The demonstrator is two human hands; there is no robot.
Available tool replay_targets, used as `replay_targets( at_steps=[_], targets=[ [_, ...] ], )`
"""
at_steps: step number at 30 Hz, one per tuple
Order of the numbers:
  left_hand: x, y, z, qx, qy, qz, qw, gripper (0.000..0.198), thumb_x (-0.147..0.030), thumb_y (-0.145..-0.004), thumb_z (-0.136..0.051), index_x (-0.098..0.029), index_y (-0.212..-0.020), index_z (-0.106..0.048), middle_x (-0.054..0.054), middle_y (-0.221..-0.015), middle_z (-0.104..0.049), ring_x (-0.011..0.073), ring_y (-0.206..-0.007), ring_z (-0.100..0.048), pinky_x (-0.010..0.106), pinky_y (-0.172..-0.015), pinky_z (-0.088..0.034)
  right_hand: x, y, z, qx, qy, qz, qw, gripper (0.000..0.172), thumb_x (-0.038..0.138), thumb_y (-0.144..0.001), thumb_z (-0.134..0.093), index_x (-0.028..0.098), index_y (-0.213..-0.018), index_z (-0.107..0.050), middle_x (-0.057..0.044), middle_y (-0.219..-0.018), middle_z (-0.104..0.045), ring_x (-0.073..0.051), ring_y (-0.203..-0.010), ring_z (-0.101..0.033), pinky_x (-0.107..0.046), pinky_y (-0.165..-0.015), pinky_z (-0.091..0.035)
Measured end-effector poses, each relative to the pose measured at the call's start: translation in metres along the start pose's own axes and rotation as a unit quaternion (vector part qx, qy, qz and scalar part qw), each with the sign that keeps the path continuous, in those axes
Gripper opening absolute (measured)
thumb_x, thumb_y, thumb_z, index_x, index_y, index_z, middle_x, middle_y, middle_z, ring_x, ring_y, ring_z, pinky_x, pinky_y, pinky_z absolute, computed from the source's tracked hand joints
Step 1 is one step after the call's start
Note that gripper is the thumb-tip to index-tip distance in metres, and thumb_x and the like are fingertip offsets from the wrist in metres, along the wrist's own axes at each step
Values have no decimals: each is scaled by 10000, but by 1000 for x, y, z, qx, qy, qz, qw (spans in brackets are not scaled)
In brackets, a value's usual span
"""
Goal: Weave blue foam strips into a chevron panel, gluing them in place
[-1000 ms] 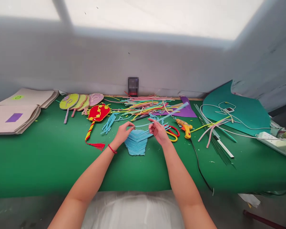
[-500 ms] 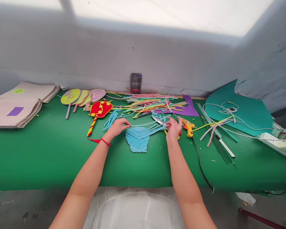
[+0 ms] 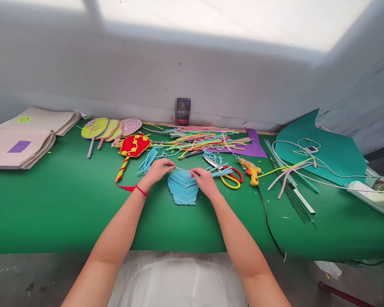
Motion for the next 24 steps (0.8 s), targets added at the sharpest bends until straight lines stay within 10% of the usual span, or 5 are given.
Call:
replay_targets(
  at_steps=[10, 24],
  targets=[
    [28, 4, -26, 24, 7, 76, 997, 213, -305, -477, -783, -224, -617, -644, 9, -645, -590, 176, -599, -518, 271, -563, -376, 4, 2, 33, -95, 31, 24, 995, 348, 417, -929, -367, 227, -933, -658, -65, -817, -653, -203, -778, -589, -326, -731, -451],
    [51, 3, -39, -27, 320, 222, 921, 251, -345, -614, -716, -160, -748, -611, -6, -604, -588, 104, -508, -505, 225, -485, -372, 24, 7, 35, -96, 20, 53, 994, 278, 391, -915, -441, 248, -944, -678, -51, -904, -689, -196, -855, -606, -321, -762, -473]
  ],
)
Point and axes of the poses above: each hand's wrist, its own y-axis away from the middle knuckle, its own z-axis out of the back of the hand, x = y × z, the point moved 8 cm from there along -y, towards the middle knuckle
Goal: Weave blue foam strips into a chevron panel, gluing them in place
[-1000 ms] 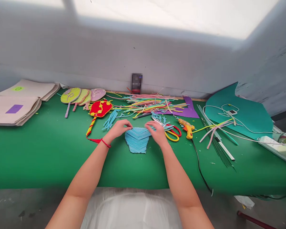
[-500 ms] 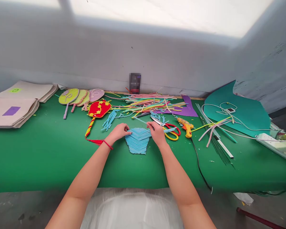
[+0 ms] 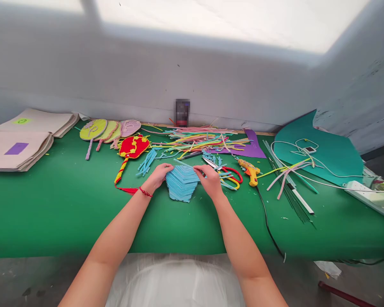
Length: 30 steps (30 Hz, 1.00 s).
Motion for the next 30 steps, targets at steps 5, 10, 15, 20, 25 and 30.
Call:
replay_targets(
  at_steps=[5, 10, 15, 20, 25, 30],
  targets=[
    [9, -9, 3, -53, 142, 12, 988, 177, -322, -699, -657, -167, -770, -606, 40, -711, -666, 152, -654, -613, 278, -636, -489, -15, 4, -26, 111, 0, -49, 993, 197, 372, -865, -517, 272, -910, -681, -15, -874, -708, -185, -789, -638, -297, -695, -476],
    [12, -7, -7, -32, 222, 49, 973, 197, -343, -791, -573, -159, -760, -638, 85, -775, -710, 216, -785, -663, 349, -757, -526, -27, 7, -42, 136, 8, -68, 988, 126, 321, -832, -562, 283, -869, -676, -3, -857, -715, -186, -773, -643, -299, -704, -475],
    [15, -1, -20, 6, 257, 89, 962, 141, -239, -804, -565, -143, -795, -668, 86, -806, -720, 214, -803, -675, 355, -798, -530, -32, 8, -42, 134, -10, -99, 986, 135, 322, -859, -513, 276, -875, -638, 6, -764, -700, -166, -661, -618, -280, -659, -457],
    [14, 1, -22, 2, 289, 93, 953, 172, -218, -844, -504, -164, -880, -663, 63, -832, -723, 196, -857, -675, 345, -831, -527, -31, 7, -36, 117, -23, -125, 985, 177, 371, -879, -464, 263, -899, -602, -3, -753, -688, -162, -617, -595, -275, -627, -440],
    [9, 4, -26, 22, 302, 87, 949, 342, -411, -897, -439, -158, -854, -665, 85, -841, -722, 231, -893, -672, 372, -827, -527, -22, 8, -43, 124, 11, -104, 987, 167, 362, -871, -482, 254, -885, -609, -1, -717, -675, -161, -637, -589, -266, -637, -424],
    [11, 7, -33, 56, 276, 68, 957, 227, -357, -774, -663, -138, -834, -672, 80, -834, -727, 215, -807, -676, 347, -809, -522, -14, 11, -52, 144, 47, -84, 985, 176, 351, -877, -475, 258, -915, -620, -4, -772, -687, -151, -649, -587, -247, -621, -399]
  ],
)
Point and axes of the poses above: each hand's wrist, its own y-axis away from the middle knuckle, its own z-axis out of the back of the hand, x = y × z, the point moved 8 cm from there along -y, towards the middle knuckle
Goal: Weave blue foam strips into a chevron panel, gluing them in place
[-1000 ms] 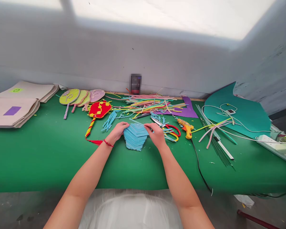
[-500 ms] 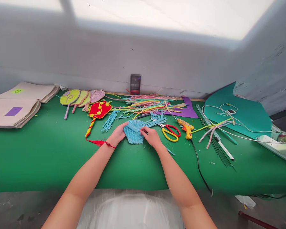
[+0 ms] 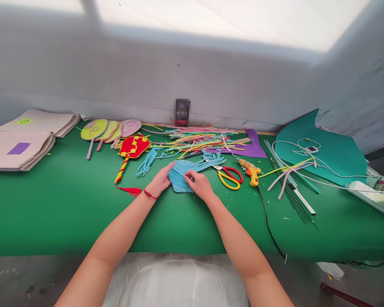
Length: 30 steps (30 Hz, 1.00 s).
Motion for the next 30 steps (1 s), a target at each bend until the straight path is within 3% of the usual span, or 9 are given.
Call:
replay_targets(
  at_steps=[4, 11, 16, 23, 30],
  targets=[
    [3, 1, 1, -2, -9, -16, 1000, 225, -178, -660, -758, -127, -864, -677, 68, -812, -729, 195, -732, -672, 336, -776, -525, 2, 1, -3, 18, 18, 1, 1000, 155, 321, -875, -490, 254, -919, -623, 8, -786, -690, -139, -664, -589, -230, -635, -394],
    [2, 2, -1, 14, -11, -25, 1000, 275, -116, -632, -765, -109, -893, -681, 101, -911, -730, 215, -773, -680, 372, -796, -527, 3, 1, 2, 14, 38, 22, 999, 136, 280, -867, -508, 266, -911, -636, 7, -862, -704, -146, -741, -615, -230, -656, -398],
    [4, -1, -2, 22, -3, -26, 999, 239, -142, -656, -759, -113, -882, -686, 89, -860, -737, 206, -745, -685, 373, -819, -525, 1, 0, 7, -7, 15, 10, 1000, 157, 311, -877, -491, 263, -908, -637, 12, -811, -696, -140, -703, -611, -233, -644, -402],
    [6, -3, -6, 54, 2, -22, 998, 262, -220, -714, -732, -100, -942, -688, 112, -893, -737, 246, -847, -692, 409, -894, -499, -5, 1, 18, -90, -42, -19, 995, 191, 359, -891, -458, 238, -911, -604, 16, -707, -656, -137, -623, -586, -240, -662, -413],
    [5, -3, -8, 66, -1, -33, 997, 255, -204, -709, -737, -107, -939, -686, 100, -885, -739, 213, -773, -695, 382, -858, -515, 0, 1, 13, -65, -13, -2, 998, 178, 344, -895, -454, 249, -906, -605, 17, -731, -669, -136, -640, -593, -235, -645, -396]
  ],
)
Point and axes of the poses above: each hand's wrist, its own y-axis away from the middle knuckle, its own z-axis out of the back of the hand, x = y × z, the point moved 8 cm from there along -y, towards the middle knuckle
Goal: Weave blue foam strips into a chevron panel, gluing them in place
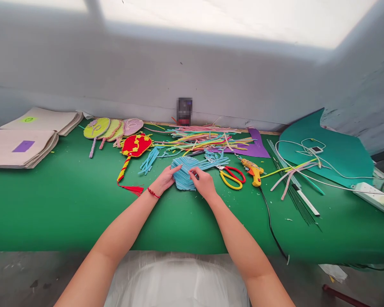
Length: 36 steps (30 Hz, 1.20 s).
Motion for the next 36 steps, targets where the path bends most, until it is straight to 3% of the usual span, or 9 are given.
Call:
replay_targets(
  at_steps=[17, 36],
  targets=[
    [-3, 2, 0, -22, 0, -10, 1000, 246, -192, -676, -761, -132, -900, -682, 64, -823, -741, 188, -736, -686, 333, -806, -528, 8, 2, -8, 45, 46, 51, 997, 181, 289, -900, -458, 254, -903, -636, 10, -770, -685, -133, -721, -608, -216, -640, -380],
    [-2, 0, 4, -42, 32, -8, 999, 192, -214, -718, -723, -126, -882, -674, 91, -909, -736, 237, -891, -684, 394, -909, -502, 5, 2, -6, 29, -16, -4, 999, 166, 314, -900, -447, 254, -894, -602, 22, -753, -679, -139, -664, -597, -230, -647, -398]
  ],
)
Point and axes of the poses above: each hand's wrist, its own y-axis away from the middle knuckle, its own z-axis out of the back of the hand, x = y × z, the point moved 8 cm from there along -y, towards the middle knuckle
